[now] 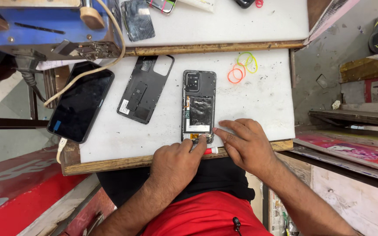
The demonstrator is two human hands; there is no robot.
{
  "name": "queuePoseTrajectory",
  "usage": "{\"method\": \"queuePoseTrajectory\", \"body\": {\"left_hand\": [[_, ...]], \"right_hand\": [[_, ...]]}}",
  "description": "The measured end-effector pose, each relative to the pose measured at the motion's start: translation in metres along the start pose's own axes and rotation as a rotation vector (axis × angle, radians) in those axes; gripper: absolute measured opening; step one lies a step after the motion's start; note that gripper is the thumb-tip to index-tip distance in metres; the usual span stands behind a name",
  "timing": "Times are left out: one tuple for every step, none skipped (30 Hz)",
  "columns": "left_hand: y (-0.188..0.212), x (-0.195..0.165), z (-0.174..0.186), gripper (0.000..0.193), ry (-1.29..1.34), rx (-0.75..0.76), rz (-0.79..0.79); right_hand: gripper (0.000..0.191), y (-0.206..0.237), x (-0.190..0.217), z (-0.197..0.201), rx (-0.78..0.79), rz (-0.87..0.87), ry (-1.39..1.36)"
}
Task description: The person works on a disassembled smartphone, using a small tool to adjust internal components near the bottom edge. They then handle a separate smartphone, remove its screen protector, and apply adhesive to its edges.
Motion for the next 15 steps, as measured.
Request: {"method": "queuePoseTrajectory", "body": {"left_hand": [[0.0,0.002,0.0,0.029,0.006,-0.013,0.0],[0.0,0.002,0.0,0.028,0.014,-0.023,0.001],[0.0,0.002,-0.001,0.028,0.02,-0.021,0.009],[0.0,0.003,-0.002,0.028,0.023,-0.021,0.014],[-0.001,0.003,-0.003,0.028,0.026,-0.024,0.012],[-0.003,0.004,-0.005,0.028,0.013,-0.018,0.003],[-0.005,0.004,-0.007,0.028,0.001,-0.01,-0.004],[-0.005,0.005,-0.009,0.027,-0.01,0.0,-0.007],[-0.006,0.006,-0.01,0.028,-0.008,-0.001,-0.008],[-0.007,0.007,-0.01,0.028,-0.007,-0.002,-0.008],[-0.008,0.008,-0.011,0.028,-0.004,-0.002,-0.009],[-0.008,0.009,-0.013,0.028,0.0,0.002,-0.005],[-0.009,0.01,-0.015,0.028,0.002,0.003,-0.002],[-0.01,0.011,-0.015,0.028,0.001,0.002,0.0],[-0.009,0.011,-0.015,0.028,0.002,0.003,0.002]], "right_hand": [[0.049,-0.002,-0.001,-0.002,0.005,0.004,-0.001],[0.047,-0.002,-0.003,-0.003,0.013,0.005,-0.003],[0.046,-0.001,-0.004,-0.004,0.024,0.004,-0.006],[0.046,0.0,-0.004,-0.005,0.031,0.005,-0.001],[0.046,0.0,-0.004,-0.006,0.032,0.005,0.009],[0.046,-0.001,-0.006,-0.006,0.027,0.005,0.022],[0.045,-0.002,-0.007,-0.006,0.025,0.015,0.037],[0.043,-0.003,-0.007,-0.008,0.028,0.025,0.048],[0.041,-0.003,-0.008,-0.009,0.032,0.037,0.057],[0.04,-0.005,-0.008,-0.011,0.03,0.055,0.069],[0.039,-0.007,-0.009,-0.012,0.031,0.072,0.081],[0.037,-0.007,-0.009,-0.013,0.034,0.087,0.094],[0.037,-0.008,-0.009,-0.014,0.04,0.099,0.104],[0.036,-0.009,-0.008,-0.014,0.044,0.115,0.114],[0.036,-0.009,-0.006,-0.015,0.047,0.13,0.123]]}}
Point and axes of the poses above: each hand's wrist, its own y-axis away from the middle knuckle, its own z-axis out of the back of the hand, x = y × z, the point moved 10 cm from there along -y, towards the middle knuckle, and after that the axes turned 8 degrees about -x, right-handed, at the moved point
